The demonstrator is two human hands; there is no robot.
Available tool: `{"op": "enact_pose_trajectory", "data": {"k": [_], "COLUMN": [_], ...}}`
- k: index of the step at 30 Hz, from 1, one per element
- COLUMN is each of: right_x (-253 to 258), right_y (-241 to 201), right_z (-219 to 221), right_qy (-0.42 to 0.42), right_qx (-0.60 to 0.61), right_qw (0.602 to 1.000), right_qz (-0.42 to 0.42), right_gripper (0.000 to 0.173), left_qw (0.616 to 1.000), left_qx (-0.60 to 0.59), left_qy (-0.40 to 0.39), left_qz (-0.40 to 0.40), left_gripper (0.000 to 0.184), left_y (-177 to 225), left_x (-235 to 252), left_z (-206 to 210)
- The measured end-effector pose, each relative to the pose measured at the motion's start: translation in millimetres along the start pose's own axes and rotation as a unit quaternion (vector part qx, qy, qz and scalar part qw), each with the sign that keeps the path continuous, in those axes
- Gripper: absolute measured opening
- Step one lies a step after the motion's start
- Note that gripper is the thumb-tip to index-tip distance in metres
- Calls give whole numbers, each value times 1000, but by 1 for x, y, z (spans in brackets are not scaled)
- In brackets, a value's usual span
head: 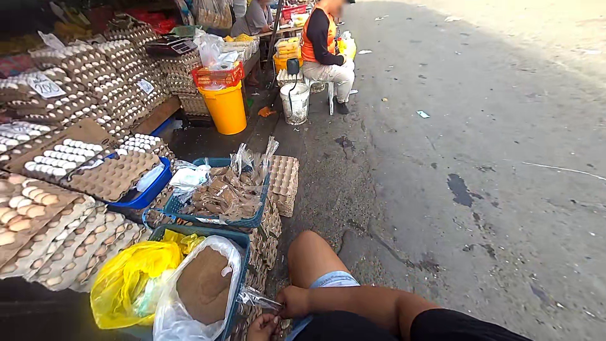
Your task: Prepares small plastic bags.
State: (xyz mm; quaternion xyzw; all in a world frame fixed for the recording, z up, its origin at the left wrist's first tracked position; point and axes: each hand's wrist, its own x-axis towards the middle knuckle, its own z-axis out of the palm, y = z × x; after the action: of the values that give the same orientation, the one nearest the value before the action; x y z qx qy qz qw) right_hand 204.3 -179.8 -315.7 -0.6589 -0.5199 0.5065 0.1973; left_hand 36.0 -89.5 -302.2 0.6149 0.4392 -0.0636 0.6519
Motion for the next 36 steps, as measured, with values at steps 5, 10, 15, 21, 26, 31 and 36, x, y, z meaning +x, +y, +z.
{"op": "enact_pose_trajectory", "data": {"k": [5, 10, 15, 21, 26, 31, 36], "right_x": [0, 4, 1, 2, 13, 12, 5], "right_y": [-1, 5, 4, 6, 22, 26, 21], "right_z": [-2, 2, 1, 2, 2, -1, -3], "right_qy": [11, 22, 60, 109, 85, 70, 74], "right_qx": [4, 3, -5, -9, 13, 13, 77], "right_qw": [1000, 1000, 998, 992, 993, 995, 993], "right_qz": [6, 4, 17, 65, 77, 66, 57], "right_gripper": [27, 28, 29, 33, 33, 37, 43], "left_qw": [999, 996, 994, 997, 995, 993, 995], "left_qx": [-43, -91, -109, -37, 16, 36, 46], "left_qy": [4, 10, -1, -8, 35, 78, 53], "left_qz": [3, 2, -1, 64, 93, 79, 68], "left_gripper": [12, 13, 22, 30, 33, 17, 21], "left_y": [-3, -11, -8, -7, -16, -19, -14], "left_x": [5, 8, 10, 8, 10, 15, 15], "left_z": [-1, -3, -1, 5, 0, -1, 1]}}
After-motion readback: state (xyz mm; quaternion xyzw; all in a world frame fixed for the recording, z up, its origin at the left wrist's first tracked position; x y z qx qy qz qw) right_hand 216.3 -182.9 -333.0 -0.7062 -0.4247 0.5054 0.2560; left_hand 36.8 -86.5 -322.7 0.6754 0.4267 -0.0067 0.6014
